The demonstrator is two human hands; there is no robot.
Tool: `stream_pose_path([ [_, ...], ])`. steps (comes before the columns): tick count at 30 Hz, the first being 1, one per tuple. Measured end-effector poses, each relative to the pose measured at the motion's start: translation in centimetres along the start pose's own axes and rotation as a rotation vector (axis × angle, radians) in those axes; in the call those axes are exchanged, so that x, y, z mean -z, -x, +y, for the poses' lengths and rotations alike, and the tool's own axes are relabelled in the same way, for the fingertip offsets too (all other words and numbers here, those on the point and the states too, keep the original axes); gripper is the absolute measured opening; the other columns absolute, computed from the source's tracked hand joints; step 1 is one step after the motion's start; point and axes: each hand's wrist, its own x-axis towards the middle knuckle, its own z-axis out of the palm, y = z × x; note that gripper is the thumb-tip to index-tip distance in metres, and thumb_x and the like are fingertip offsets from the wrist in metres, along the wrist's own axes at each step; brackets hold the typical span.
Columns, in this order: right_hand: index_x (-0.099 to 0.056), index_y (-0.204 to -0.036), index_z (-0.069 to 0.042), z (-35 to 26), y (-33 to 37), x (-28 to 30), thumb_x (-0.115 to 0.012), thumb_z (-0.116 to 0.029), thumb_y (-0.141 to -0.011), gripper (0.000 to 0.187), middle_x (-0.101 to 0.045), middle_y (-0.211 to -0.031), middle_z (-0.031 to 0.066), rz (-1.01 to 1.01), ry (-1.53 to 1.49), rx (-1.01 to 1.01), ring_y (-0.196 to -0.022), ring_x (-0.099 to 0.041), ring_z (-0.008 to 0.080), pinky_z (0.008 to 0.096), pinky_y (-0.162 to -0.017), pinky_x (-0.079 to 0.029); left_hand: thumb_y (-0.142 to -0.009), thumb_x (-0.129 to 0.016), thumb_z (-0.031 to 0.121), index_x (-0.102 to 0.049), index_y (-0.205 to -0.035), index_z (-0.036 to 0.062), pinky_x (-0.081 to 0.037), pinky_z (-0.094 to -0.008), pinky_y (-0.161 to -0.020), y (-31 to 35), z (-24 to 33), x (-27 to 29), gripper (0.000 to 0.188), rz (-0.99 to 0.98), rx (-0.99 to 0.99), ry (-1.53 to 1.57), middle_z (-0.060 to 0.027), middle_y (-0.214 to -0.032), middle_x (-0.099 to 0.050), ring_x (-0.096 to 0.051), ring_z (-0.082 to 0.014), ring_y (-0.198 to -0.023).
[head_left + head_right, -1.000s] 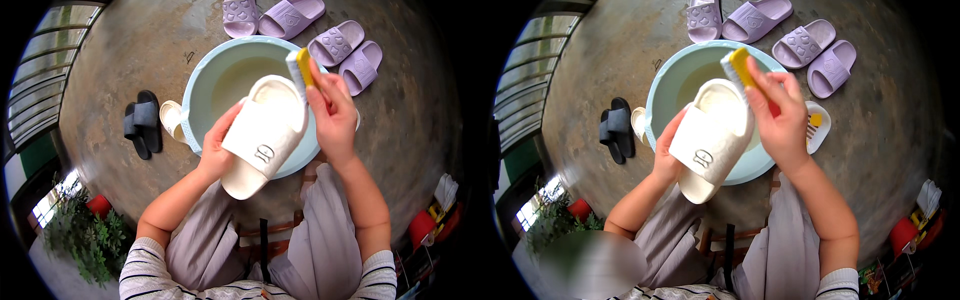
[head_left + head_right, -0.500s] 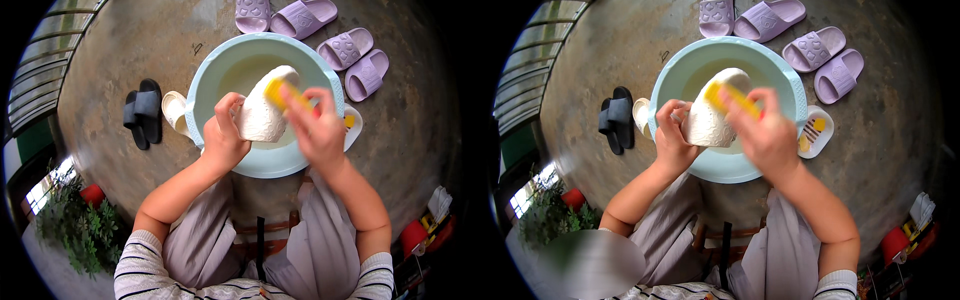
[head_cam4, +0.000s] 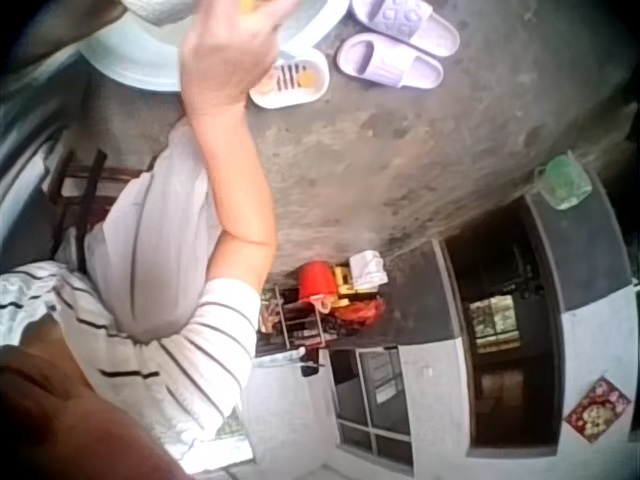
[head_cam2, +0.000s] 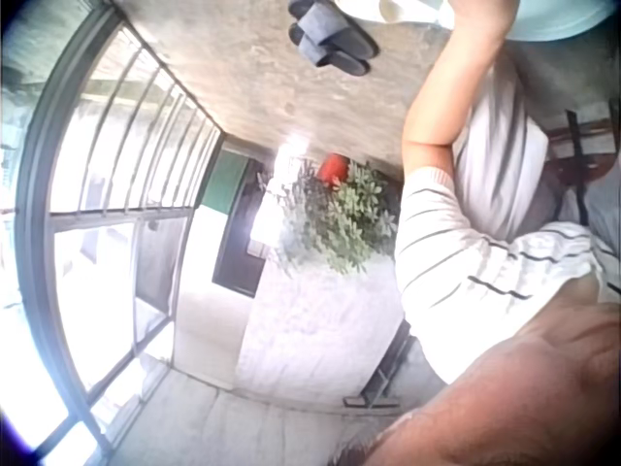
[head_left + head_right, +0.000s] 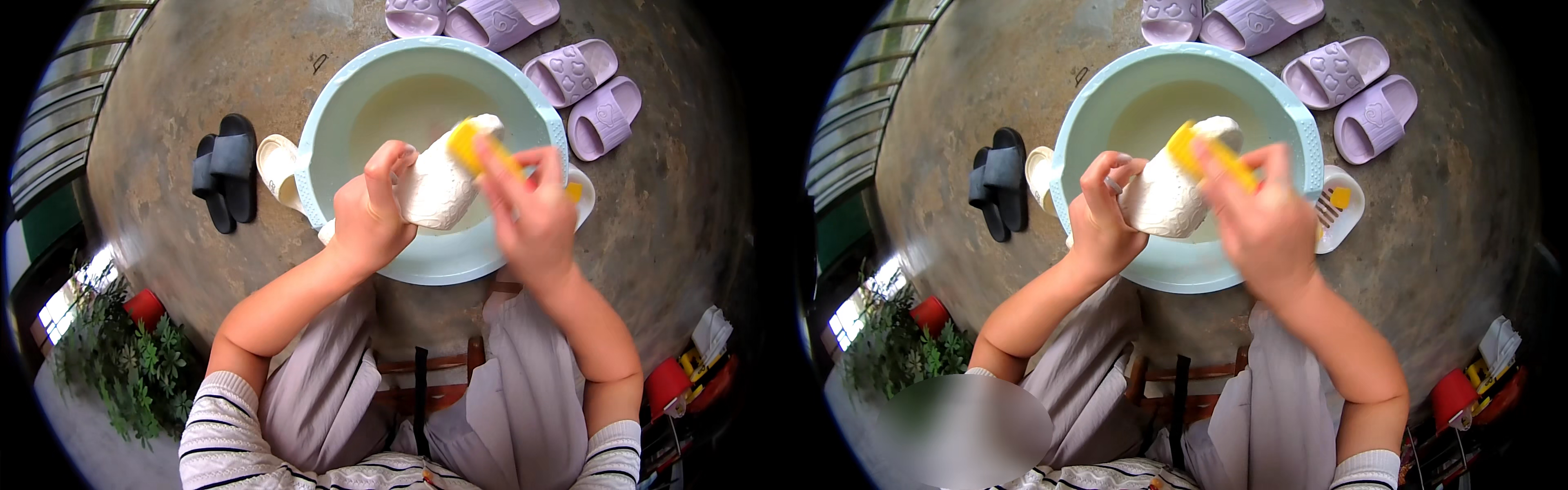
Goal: The person scrubs multiple pairs of slippers using a yellow brush and water in a basin. They clean the soles and tops of purple and white slippers one by one, dipping them into the water and scrubbing thoroughly.
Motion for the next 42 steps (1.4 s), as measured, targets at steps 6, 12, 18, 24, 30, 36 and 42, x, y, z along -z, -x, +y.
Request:
stream_pose_path([
  [6,-0.070,-0.129,-0.021,-2.2,3.0,-0.7,-0.072,-0.013,-0.088,0.042,-0.052,-0.091,0.0075,-0.065,-0.102,0.119,-0.056,-0.053,0.0189,0.0331,-0.046,-0.046,-0.070,-0.080,-0.001,-0.038,-0.134,0.0035,-0.055,-0.0344,-0.067,0.0,-0.3,0.2,0.076,-0.011,0.026,-0.005,-0.0135,-0.105,-0.069,-0.070,-0.0307,-0.079],
  [12,-0.070,-0.130,-0.020,-2.1,1.7,-0.3,-0.073,-0.008,-0.087,0.045,-0.051,-0.094,0.0072,0.028,-0.162,0.052,-0.060,-0.051,0.0161,0.0288,-0.051,-0.045,-0.075,-0.083,0.007,-0.037,-0.135,0.0056,-0.055,-0.0342,-0.077,-1.2,1.3,0.7,0.077,-0.074,0.477,0.394,-0.0134,-0.106,-0.067,-0.070,-0.0295,-0.087],
  [18,-0.069,-0.131,-0.016,-0.4,0.1,-0.9,-0.077,-0.004,-0.083,0.050,-0.047,-0.097,0.0073,0.119,-0.227,-0.047,-0.067,-0.049,0.0122,0.0257,-0.058,-0.045,-0.085,-0.068,-0.004,-0.027,-0.150,0.0044,-0.050,-0.0332,-0.093,-0.6,1.1,-0.1,0.078,0.041,0.469,0.579,-0.0146,-0.121,-0.058,-0.062,-0.0234,-0.108],
  [24,-0.066,-0.136,-0.021,1.5,0.0,-1.7,-0.073,-0.011,-0.089,0.048,-0.052,-0.093,0.0083,0.150,-0.240,-0.089,-0.061,-0.052,0.0154,0.0296,-0.051,-0.048,-0.089,-0.054,-0.008,-0.024,-0.155,0.0042,-0.046,-0.0374,-0.103,0.2,1.0,-0.7,0.073,0.044,0.484,0.702,-0.0168,-0.128,-0.055,-0.058,-0.0266,-0.118],
  [30,-0.065,-0.137,-0.019,0.0,3.2,-3.8,-0.073,-0.008,-0.089,0.050,-0.049,-0.096,0.0072,0.212,-0.474,-0.028,-0.061,-0.049,0.0119,0.0262,-0.055,-0.046,-0.094,-0.053,-0.004,-0.028,-0.153,0.0033,-0.043,-0.0363,-0.108,-0.7,-0.1,-1.0,0.064,0.070,0.764,0.939,-0.0135,-0.136,-0.052,-0.053,-0.0231,-0.126],
  [36,-0.065,-0.136,-0.014,2.5,-2.7,-3.1,-0.074,-0.006,-0.088,0.050,-0.048,-0.098,0.0075,0.240,-0.505,-0.160,-0.072,-0.050,0.0137,0.0281,-0.064,-0.048,-0.094,-0.051,-0.004,-0.034,-0.152,0.0056,-0.039,-0.0357,-0.112,-0.7,-0.4,-1.0,0.061,-0.008,0.786,1.128,-0.0103,-0.144,-0.050,-0.048,-0.0206,-0.134],
  [42,-0.065,-0.136,-0.014,-0.1,1.7,-2.2,-0.074,-0.004,-0.086,0.051,-0.049,-0.098,0.0080,0.198,-0.522,0.032,-0.073,-0.051,0.0151,0.0274,-0.064,-0.049,-0.097,-0.051,-0.001,-0.037,-0.150,0.0078,-0.045,-0.0376,-0.107,-3.0,0.0,0.9,0.055,-0.102,1.109,1.253,-0.0109,-0.141,-0.052,-0.053,-0.0233,-0.129],
])
